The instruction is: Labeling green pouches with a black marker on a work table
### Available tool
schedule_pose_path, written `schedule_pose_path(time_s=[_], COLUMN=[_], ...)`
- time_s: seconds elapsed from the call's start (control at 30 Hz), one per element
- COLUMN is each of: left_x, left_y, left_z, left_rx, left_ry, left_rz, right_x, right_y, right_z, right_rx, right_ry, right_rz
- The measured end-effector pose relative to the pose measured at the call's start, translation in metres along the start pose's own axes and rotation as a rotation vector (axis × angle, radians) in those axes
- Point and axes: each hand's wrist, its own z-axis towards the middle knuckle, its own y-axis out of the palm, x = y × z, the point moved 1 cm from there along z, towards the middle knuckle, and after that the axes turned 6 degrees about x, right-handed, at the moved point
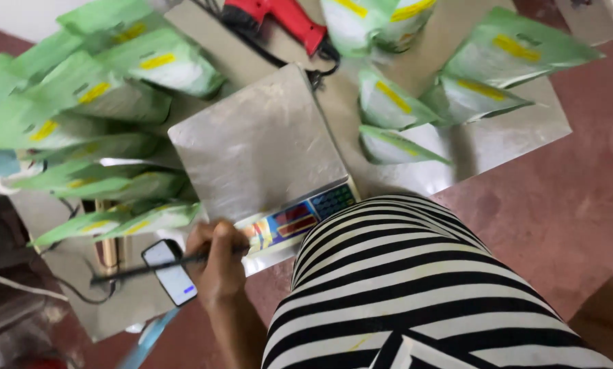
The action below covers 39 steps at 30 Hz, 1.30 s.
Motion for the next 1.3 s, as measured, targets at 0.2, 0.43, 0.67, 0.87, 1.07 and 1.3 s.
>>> schedule_pose_path(time_s=[0.2,0.43,0.67,0.87,1.07,1.3], left_x=[0.04,0.053,0.069,0.058,0.047,0.035], left_y=[0.027,0.001,0.036,0.046,0.049,0.045], left_z=[0.011,0.006,0.004,0.006,0.01,0.012], left_rx=[-0.201,-0.282,-0.306,-0.285,-0.316,-0.329], left_ry=[0.252,0.259,0.328,0.171,0.183,0.176], left_rz=[-0.095,-0.251,-0.09,0.132,0.107,0.137], right_x=[0.035,-0.064,-0.06,-0.02,-0.024,-0.028], right_y=[0.098,0.29,0.327,0.315,0.316,0.32], right_z=[-0.017,-0.029,-0.017,-0.002,-0.004,-0.006], right_rx=[-0.258,-0.619,-0.836,-0.87,-0.863,-0.892], right_ry=[0.097,0.099,0.03,0.239,0.267,0.317], right_rz=[-0.039,-0.029,-0.088,-0.139,-0.126,-0.153])
